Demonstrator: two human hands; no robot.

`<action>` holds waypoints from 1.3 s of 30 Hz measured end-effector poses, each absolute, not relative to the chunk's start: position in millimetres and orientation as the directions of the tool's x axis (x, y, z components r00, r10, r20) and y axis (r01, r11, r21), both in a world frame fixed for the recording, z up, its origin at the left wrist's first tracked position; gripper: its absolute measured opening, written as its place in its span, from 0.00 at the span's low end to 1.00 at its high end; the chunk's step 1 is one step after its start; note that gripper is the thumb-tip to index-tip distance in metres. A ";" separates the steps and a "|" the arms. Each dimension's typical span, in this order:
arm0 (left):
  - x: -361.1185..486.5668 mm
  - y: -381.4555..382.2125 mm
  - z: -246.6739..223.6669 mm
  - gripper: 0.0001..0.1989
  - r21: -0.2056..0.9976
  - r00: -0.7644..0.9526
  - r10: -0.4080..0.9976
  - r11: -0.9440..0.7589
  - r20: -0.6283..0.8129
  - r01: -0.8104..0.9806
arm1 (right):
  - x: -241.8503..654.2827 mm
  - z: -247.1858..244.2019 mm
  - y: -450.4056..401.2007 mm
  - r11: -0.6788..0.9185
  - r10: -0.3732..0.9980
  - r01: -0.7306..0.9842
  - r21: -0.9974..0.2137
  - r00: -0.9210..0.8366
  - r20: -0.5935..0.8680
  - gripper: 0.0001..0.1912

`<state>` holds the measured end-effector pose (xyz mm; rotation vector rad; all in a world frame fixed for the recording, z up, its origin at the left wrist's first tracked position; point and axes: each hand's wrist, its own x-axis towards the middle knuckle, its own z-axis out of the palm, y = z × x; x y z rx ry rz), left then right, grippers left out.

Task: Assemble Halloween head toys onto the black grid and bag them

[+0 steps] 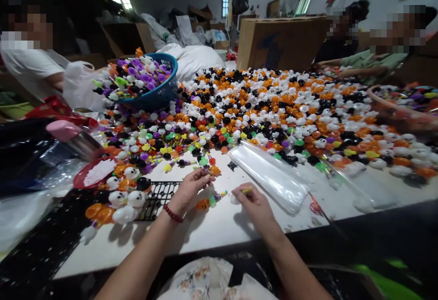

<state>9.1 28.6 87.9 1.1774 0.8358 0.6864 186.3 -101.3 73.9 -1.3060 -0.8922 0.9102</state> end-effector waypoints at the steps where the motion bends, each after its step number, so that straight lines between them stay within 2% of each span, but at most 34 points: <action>1: 9.3 24.6 88.3 0.14 0.955 0.542 0.811 0.293 -0.219 -0.052 | 187.6 75.7 -100.2 0.033 0.909 -0.068 -0.997 0.418 0.002 0.15; 4: 9.9 13.9 88.2 0.14 0.915 0.589 0.761 0.395 -0.272 -0.087 | 190.3 79.8 -98.0 -0.004 0.899 -0.253 -0.968 0.423 -0.114 0.17; 7: 9.4 4.8 86.4 0.14 0.897 0.632 0.718 0.434 -0.292 -0.078 | 190.5 80.6 -98.1 -0.006 0.906 -0.478 -0.879 0.369 -0.206 0.18; 9: 8.8 -1.1 85.3 0.15 0.891 0.657 0.689 0.450 -0.307 -0.054 | 190.1 79.6 -99.3 -0.018 0.907 -0.570 -0.821 0.336 -0.253 0.17; 12: 8.9 -9.9 85.2 0.18 0.876 0.700 0.638 0.481 -0.322 -0.036 | 189.9 77.0 -101.4 -0.038 0.904 -0.623 -0.781 0.311 -0.292 0.16; 17: 11.3 -22.2 86.7 0.34 0.861 0.755 0.590 0.505 -0.287 -0.067 | 190.4 76.1 -104.3 -0.068 0.909 -0.639 -0.766 0.277 -0.311 0.17; 23: 15.1 -16.5 87.5 0.45 0.870 0.682 0.662 0.487 -0.311 -0.077 | 189.1 72.6 -107.9 -0.118 0.921 -0.638 -0.761 0.217 -0.325 0.18; 26: 21.9 2.6 89.1 0.43 0.941 0.607 0.738 0.337 -0.294 0.046 | 187.6 66.3 -106.0 -0.100 0.932 -0.618 -0.780 0.217 -0.291 0.18; 29: 34.0 24.3 90.5 0.36 0.962 0.593 0.777 0.062 -0.213 0.265 | 186.1 62.3 -103.7 -0.038 0.933 -0.539 -0.841 0.282 -0.223 0.17; 31: 45.5 37.4 90.1 0.30 0.909 0.621 0.771 -0.147 -0.142 0.391 | 186.1 60.4 -103.3 -0.017 0.926 -0.478 -0.878 0.324 -0.194 0.17; 34: 67.7 58.3 88.1 0.23 0.730 0.606 0.795 -0.413 -0.002 0.545 | 189.4 56.1 -104.4 -0.013 0.921 -0.434 -0.901 0.345 -0.179 0.19; 36: 84.0 76.4 87.1 0.19 0.625 0.551 0.830 -0.476 0.086 0.619 | 193.8 52.3 -106.2 -0.013 0.919 -0.418 -0.909 0.353 -0.175 0.22; 39: 107.0 109.0 87.8 0.17 0.560 0.484 0.860 -0.486 0.166 0.672 | 201.4 47.1 -110.3 -0.044 0.915 -0.382 -0.923 0.355 -0.190 0.25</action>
